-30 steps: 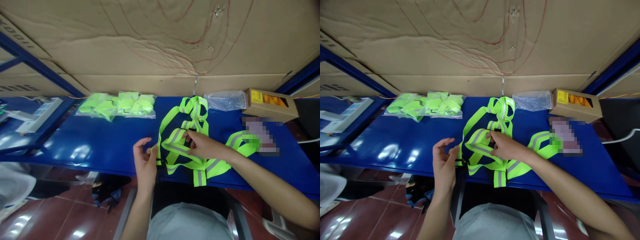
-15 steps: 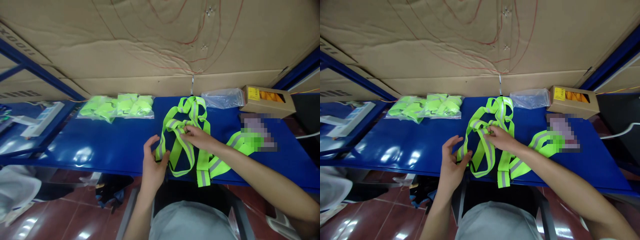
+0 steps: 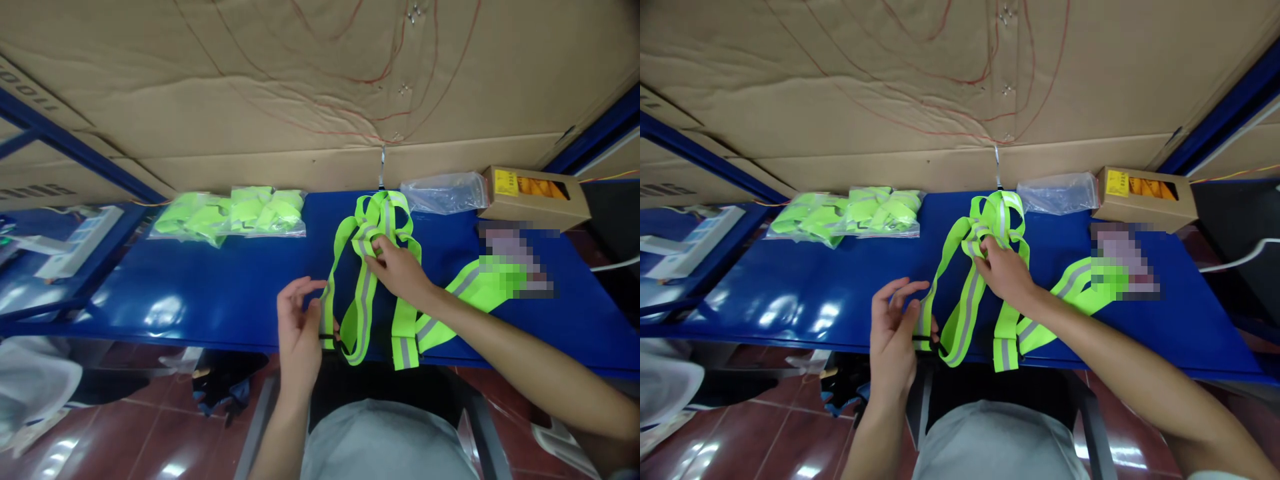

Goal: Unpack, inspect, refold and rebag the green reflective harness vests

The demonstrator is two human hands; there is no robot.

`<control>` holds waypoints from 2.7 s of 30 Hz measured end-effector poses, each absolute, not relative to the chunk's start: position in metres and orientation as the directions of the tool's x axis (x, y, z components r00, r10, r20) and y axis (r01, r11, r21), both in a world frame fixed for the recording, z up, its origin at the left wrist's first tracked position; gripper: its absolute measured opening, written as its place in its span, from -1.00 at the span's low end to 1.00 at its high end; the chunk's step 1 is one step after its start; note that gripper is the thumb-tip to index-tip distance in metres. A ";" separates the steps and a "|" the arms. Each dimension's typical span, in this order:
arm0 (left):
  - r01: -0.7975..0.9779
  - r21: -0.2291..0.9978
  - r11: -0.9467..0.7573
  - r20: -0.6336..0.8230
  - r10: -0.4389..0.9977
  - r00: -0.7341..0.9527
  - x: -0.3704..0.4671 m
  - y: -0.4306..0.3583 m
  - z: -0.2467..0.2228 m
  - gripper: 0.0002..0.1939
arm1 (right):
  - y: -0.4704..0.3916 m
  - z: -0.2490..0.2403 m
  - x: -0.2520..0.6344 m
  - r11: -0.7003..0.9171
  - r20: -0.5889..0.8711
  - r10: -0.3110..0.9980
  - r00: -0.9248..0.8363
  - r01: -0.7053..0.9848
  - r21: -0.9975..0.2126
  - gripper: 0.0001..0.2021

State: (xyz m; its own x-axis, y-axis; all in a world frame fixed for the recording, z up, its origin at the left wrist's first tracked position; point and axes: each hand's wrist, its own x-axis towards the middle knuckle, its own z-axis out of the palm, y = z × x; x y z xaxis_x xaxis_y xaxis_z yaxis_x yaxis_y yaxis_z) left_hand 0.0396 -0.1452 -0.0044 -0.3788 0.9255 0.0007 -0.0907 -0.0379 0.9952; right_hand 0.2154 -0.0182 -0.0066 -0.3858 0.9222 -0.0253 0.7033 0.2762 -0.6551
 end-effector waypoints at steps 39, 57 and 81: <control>0.688 0.726 -0.020 0.092 0.993 -0.068 0.050 -0.137 -0.006 -0.68 | 0.010 -0.023 0.232 0.399 0.133 0.908 -0.396 0.728 -0.558 -0.56; -0.319 0.890 0.327 -0.337 0.941 0.025 0.060 -0.134 -0.014 -0.58 | 0.006 -0.014 0.233 0.438 0.173 0.892 -0.418 0.704 -0.559 -0.61; 0.684 0.719 -0.123 0.194 0.981 -0.027 0.081 -0.109 -0.006 -0.73 | 0.023 -0.028 0.223 0.332 0.147 0.943 -0.298 0.815 -0.476 -0.86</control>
